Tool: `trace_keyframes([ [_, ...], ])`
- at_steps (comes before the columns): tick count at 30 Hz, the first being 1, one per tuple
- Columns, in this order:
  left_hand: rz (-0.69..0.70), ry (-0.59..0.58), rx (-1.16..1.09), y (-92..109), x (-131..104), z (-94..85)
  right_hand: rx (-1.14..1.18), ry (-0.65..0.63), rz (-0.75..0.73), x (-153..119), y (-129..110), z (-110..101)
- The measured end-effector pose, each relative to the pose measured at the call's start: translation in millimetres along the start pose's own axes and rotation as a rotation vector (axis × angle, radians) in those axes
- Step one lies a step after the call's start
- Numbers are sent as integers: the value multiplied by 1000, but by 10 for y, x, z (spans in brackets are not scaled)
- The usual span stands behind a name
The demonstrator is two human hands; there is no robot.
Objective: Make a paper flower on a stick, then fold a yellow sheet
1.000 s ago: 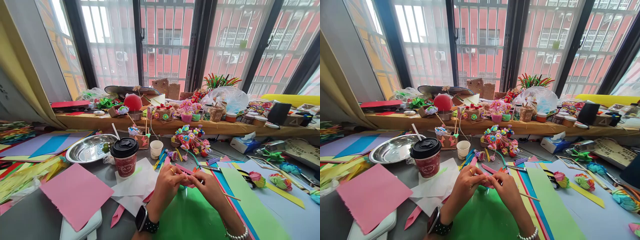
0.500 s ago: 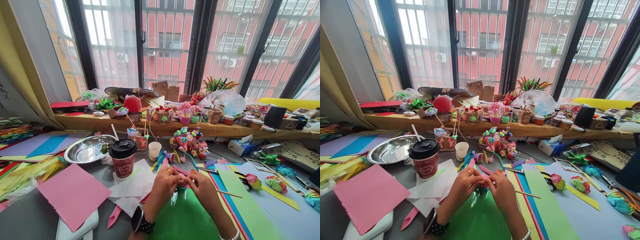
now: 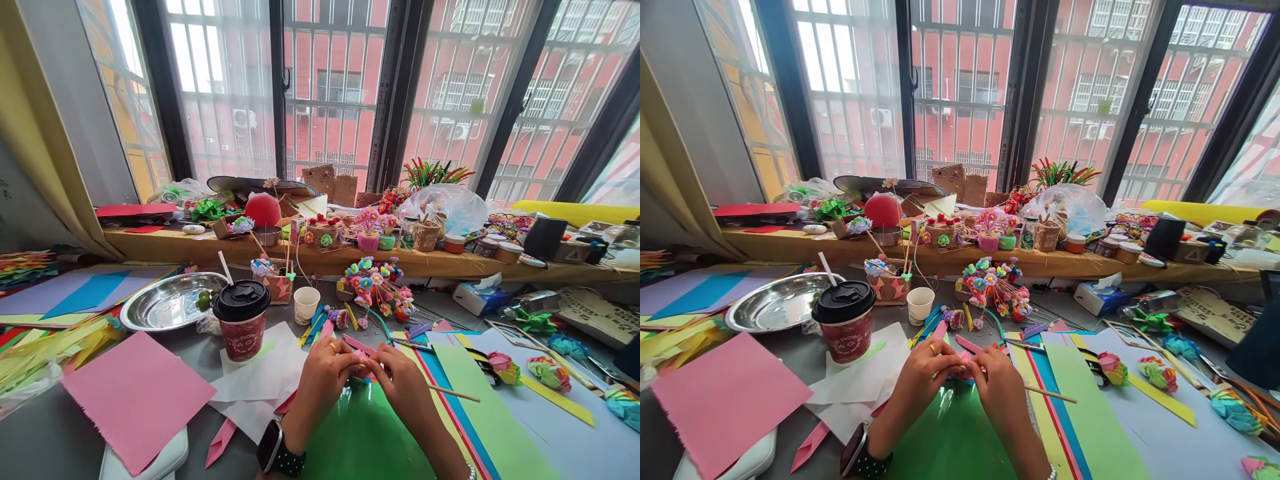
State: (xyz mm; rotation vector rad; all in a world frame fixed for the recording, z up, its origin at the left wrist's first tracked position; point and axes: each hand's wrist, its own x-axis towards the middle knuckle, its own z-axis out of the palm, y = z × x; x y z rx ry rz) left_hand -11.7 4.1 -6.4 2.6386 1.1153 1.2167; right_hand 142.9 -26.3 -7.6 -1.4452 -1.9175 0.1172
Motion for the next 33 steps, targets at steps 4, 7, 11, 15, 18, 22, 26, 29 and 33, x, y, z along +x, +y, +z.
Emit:
trace_keyframes([
  [4, -18, -4, -8, 1, 0, 8, 50, -24, 53, 3, -38, -22],
  [7, -23, -7, -30, 3, -1, 4, 68, -55, 82, 9, -59, -37],
  [11, -21, -12, -50, 4, 3, -1, 82, -96, 132, 12, -63, -48],
  [15, -21, -24, -54, 4, 2, -3, 102, -128, 141, 11, -55, -61],
  [18, -18, -26, -50, 2, -1, -3, 114, -127, 114, 15, -35, -70],
  [22, 1, -20, -49, -6, -2, 11, 121, -104, 106, 23, 8, -80],
  [26, 30, -12, -37, -11, 0, 27, 134, -128, 149, 21, 31, -89],
  [29, 38, -12, -15, -4, 3, 21, 196, -164, 215, 15, 19, -89],
  [33, 58, 12, -6, 4, 3, 4, 237, -165, 205, 14, -7, -83],
])
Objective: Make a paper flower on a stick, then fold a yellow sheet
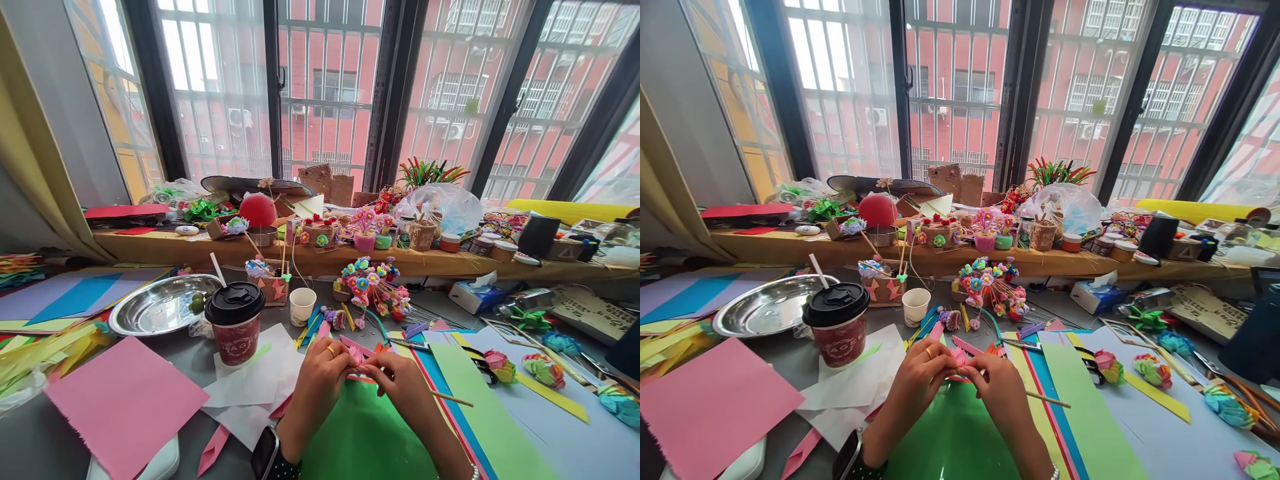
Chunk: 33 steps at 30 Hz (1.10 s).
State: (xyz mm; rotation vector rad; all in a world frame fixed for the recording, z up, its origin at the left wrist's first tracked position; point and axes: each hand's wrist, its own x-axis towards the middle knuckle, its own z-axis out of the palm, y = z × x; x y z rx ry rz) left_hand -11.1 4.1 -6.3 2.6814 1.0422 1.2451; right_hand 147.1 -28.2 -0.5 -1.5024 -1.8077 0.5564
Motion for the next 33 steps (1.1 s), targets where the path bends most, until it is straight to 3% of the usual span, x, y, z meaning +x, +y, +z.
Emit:
trace_keyframes([
  [6, -12, 20, -71, 29, 7, -59, -87, 76, -90, 1, -16, -19],
  [9, -116, 66, -210, 43, 16, -120, -98, 125, -124, -1, -28, -44],
  [12, -348, 187, -424, 7, 19, -147, -127, 189, -182, -16, -54, -64],
  [15, -686, 283, -680, -76, 24, -97, -104, 210, -266, -39, -90, -69],
  [18, -1042, 231, -1011, -124, 41, -24, -63, 225, -361, -57, -110, -60],
  [21, -1245, 97, -1328, -78, 68, -23, -34, 278, -442, -59, -109, -49],
  [23, -1251, 34, -1508, -19, 86, -69, -24, 321, -468, -57, -105, -42],
  [27, -1123, -34, -1848, 66, 91, -150, -36, 366, -507, -61, -127, -13],
  [33, -989, -47, -2064, 79, 36, -97, -26, 351, -560, -74, -197, 71],
])
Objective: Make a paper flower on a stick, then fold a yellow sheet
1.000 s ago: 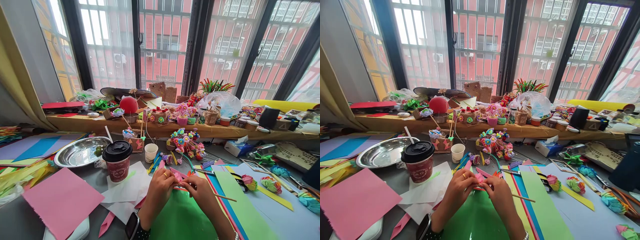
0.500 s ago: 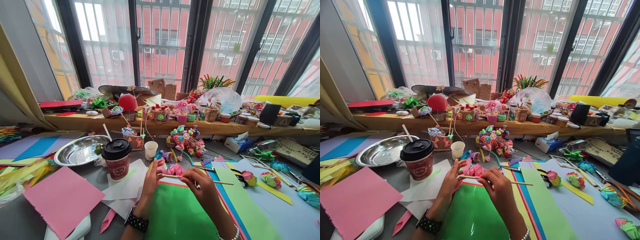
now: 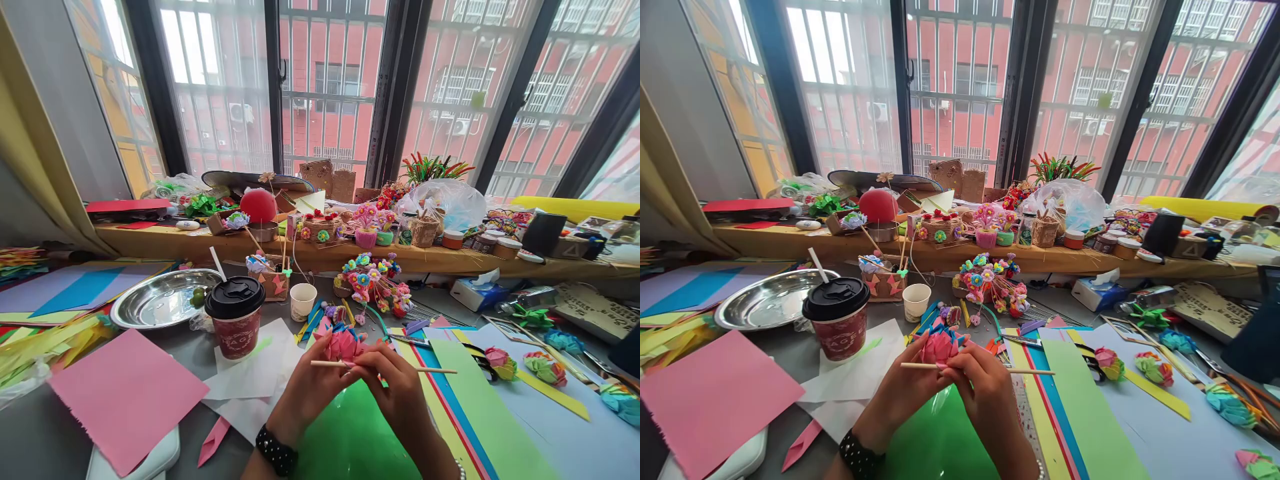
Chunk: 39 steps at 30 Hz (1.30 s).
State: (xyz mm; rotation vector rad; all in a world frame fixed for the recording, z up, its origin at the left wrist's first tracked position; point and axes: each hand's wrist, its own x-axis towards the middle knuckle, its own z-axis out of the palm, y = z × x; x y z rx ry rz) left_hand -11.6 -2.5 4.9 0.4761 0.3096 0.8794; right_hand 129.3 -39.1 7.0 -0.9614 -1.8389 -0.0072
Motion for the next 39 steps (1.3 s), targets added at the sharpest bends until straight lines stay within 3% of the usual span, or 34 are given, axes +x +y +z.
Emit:
trace_keyframes([
  [6, 13, -136, -66, -40, 28, -32, 7, 35, -4, -2, -14, 55],
  [16, 63, -25, -11, -102, 38, -8, -70, 73, -20, -35, -14, 77],
  [28, 104, -80, 3, -115, 53, -34, -130, 128, -57, -21, -57, 82],
  [39, 81, -34, 41, -116, 21, 17, -174, 179, -106, -27, -73, 100],
])
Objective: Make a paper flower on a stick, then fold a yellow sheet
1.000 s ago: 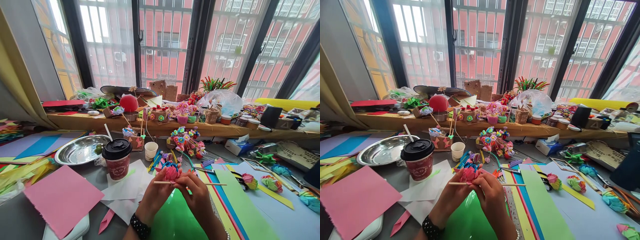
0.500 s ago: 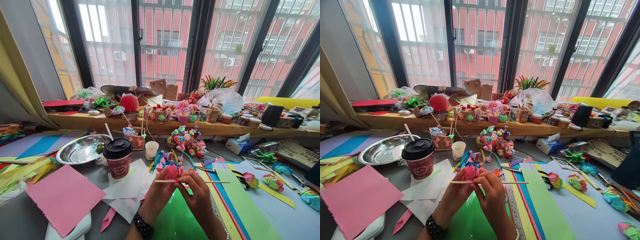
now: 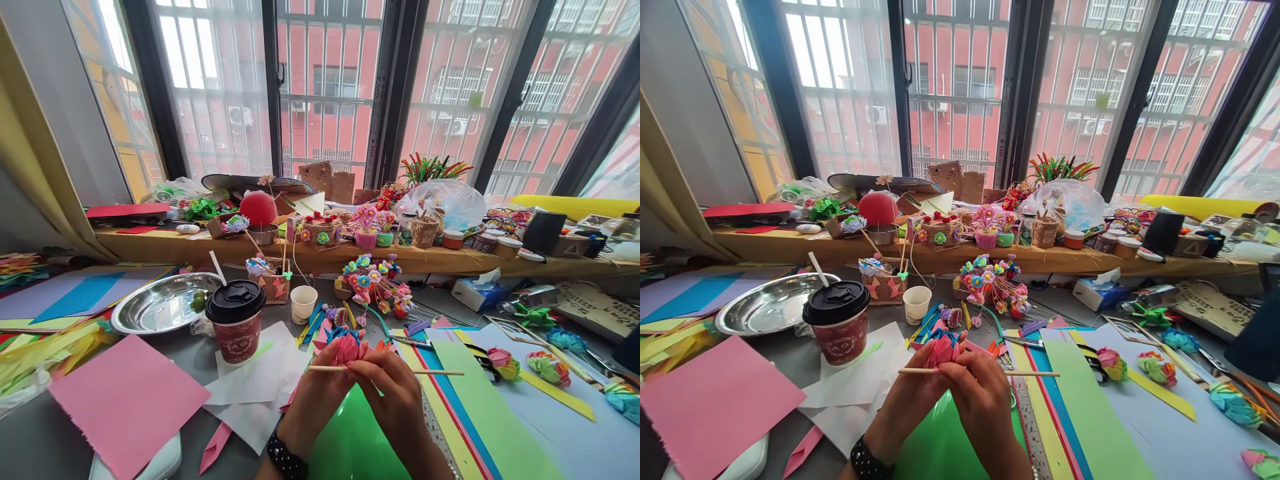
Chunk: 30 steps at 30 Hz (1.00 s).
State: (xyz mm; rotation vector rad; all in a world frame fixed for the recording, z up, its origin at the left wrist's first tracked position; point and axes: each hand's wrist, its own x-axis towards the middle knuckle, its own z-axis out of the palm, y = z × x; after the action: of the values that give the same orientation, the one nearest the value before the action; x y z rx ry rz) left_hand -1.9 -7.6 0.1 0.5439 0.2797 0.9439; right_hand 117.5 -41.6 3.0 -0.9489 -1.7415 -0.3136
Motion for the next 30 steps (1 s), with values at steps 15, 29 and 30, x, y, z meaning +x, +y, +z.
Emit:
trace_keyframes([
  [15, 52, -46, 62, -29, 23, -45, 36, 0, 56, 0, -25, 11],
  [29, 32, -94, 13, -34, 26, -65, 17, 13, 121, -46, -4, 41],
  [30, 48, -105, 14, -36, 24, -60, 19, 7, 127, -47, -3, 38],
])
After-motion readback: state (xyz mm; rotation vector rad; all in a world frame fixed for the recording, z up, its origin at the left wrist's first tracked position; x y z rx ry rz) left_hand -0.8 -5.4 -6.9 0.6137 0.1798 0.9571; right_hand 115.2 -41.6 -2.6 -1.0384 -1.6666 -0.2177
